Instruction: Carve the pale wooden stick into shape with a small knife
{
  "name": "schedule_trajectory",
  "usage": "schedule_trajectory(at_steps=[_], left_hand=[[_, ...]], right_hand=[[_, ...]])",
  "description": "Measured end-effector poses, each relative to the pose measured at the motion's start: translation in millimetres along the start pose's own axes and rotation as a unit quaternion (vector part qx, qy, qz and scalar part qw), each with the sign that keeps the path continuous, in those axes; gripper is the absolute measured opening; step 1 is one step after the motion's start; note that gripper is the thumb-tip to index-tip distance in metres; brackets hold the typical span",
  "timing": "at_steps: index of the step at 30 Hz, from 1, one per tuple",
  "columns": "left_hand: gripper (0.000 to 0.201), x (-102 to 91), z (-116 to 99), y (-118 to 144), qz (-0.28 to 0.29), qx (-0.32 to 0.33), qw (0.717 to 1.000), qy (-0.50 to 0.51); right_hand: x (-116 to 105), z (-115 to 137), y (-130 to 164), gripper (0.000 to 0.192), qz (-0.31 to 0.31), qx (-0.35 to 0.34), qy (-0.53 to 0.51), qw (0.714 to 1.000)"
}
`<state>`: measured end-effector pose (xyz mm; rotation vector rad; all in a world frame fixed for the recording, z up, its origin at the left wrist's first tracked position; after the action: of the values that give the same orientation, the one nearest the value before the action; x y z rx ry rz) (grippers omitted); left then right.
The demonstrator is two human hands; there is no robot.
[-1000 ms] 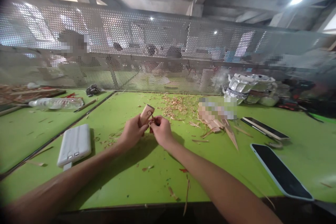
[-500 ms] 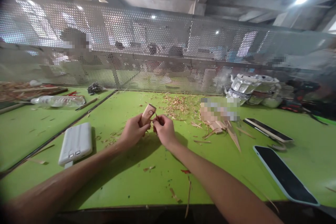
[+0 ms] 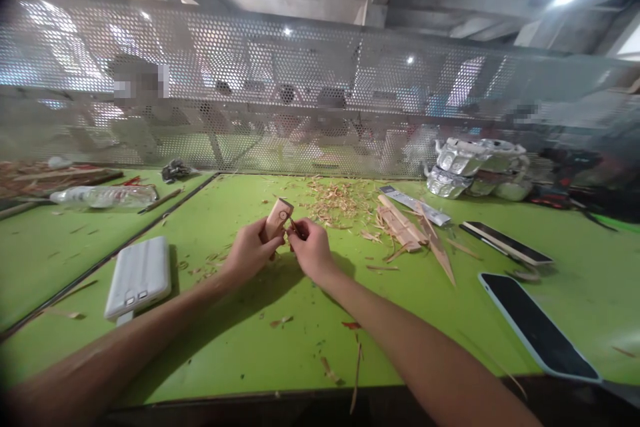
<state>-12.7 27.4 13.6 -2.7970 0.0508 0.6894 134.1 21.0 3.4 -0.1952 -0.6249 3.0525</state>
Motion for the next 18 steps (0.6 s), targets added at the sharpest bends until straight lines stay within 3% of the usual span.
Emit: schedule_trajectory(at_steps=[11,18], left_hand=[[0.019,-0.1,-3.2,2.1,0.008,-0.008,1.0,-0.027],[0.017,-1.3,-2.4,1.1,0.002,-0.016,0.999,-0.036]], right_hand=[[0.2,1.1,4.0,0.018,-0.005,-0.032,0.08,0.996],[4.5,9.3,9.5,0.022,0.002,0.004,0.039,0.999]])
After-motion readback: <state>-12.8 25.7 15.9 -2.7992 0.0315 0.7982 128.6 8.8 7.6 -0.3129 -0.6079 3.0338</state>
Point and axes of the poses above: each hand's wrist, its own y-axis away from the middle knuckle, its own x-axis out of the palm, z = x × y, the point moved 3 cm from there along -y, towards the middle knuckle, and after that the axes turned 4 degrees about -x, right-handed, at the moved point
